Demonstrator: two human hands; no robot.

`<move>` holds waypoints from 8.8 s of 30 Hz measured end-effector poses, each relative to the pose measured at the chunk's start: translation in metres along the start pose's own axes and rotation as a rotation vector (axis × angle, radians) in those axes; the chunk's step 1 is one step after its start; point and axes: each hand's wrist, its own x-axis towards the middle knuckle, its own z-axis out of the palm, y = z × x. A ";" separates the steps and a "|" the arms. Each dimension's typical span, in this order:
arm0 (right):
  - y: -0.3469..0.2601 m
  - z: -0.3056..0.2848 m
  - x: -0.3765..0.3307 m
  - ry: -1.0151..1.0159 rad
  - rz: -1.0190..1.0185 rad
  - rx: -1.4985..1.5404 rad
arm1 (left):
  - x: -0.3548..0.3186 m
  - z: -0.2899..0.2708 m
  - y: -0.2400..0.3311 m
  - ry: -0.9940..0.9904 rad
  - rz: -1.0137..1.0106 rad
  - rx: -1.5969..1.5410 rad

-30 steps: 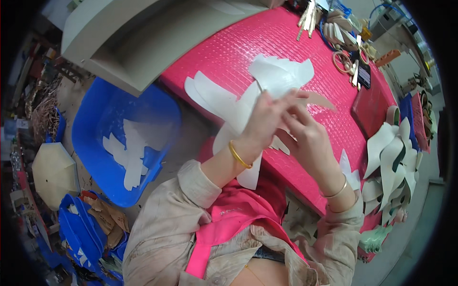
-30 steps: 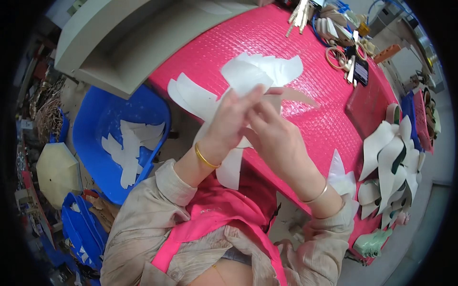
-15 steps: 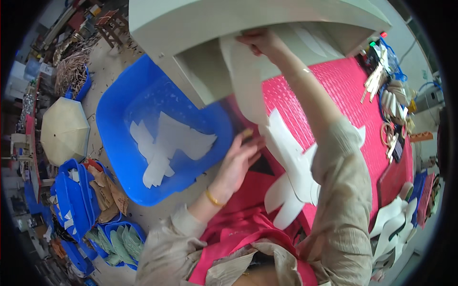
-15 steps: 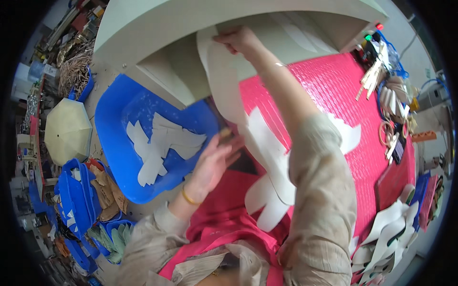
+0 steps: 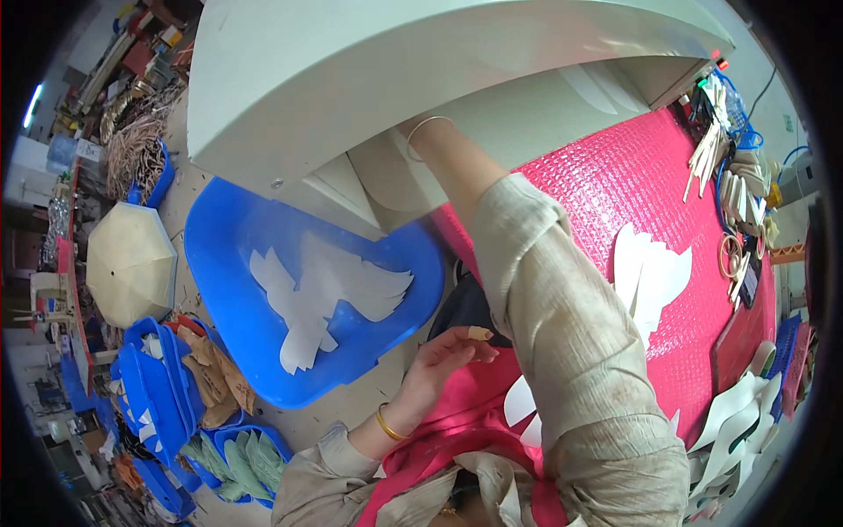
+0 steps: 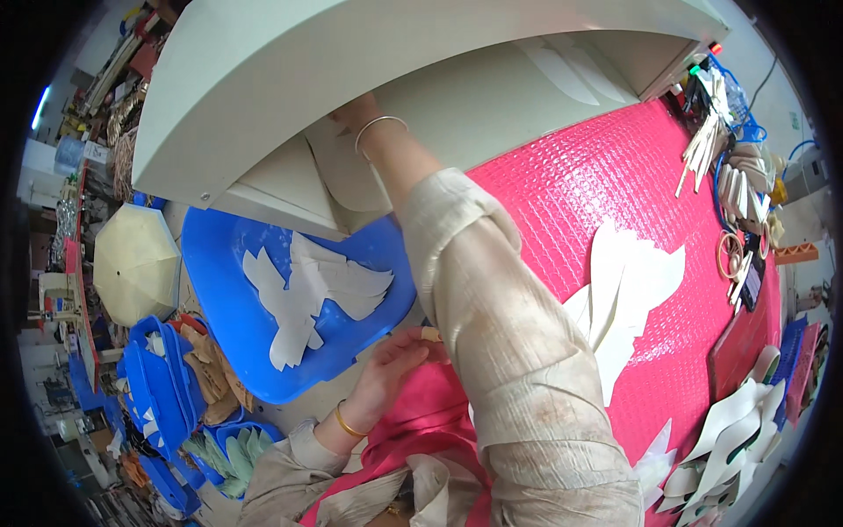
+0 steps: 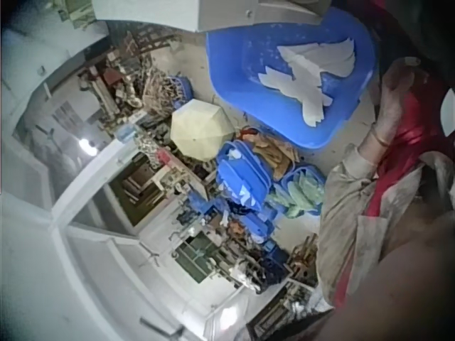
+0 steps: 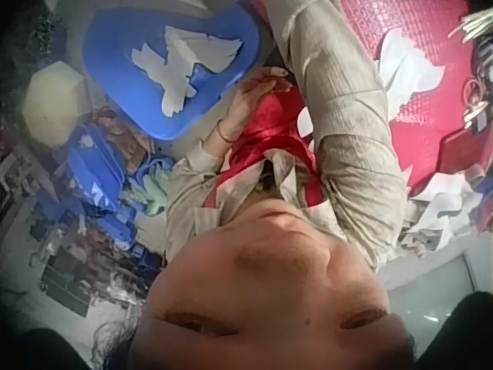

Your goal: The person assembles a light green high-heeled shoe by hand. They place a white paper template onto the shoe's upper, then insert a green insole into the shoe's interior. The person presses the insole into place and adjusts the shoe's structure. They repeat this process with a second shoe, handling paper templates and shoe components on a pink textured work surface.

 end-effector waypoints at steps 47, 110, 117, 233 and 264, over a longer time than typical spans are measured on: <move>-0.303 -0.548 -0.153 -1.052 0.150 -1.122 | 0.111 0.139 -0.079 -0.349 0.789 1.560; -0.024 -0.518 -0.151 -0.677 0.494 -0.706 | 0.144 0.156 -0.026 -0.398 0.578 1.357; -0.024 -0.520 -0.147 -0.787 0.540 -0.645 | 0.206 0.180 -0.046 -0.464 0.597 1.422; 0.097 -0.185 0.079 -0.405 0.282 -0.296 | 0.090 0.006 0.045 0.197 0.403 0.369; -0.133 -0.481 -0.235 -0.357 -0.138 -0.761 | 0.168 0.140 -0.054 -0.337 0.647 1.639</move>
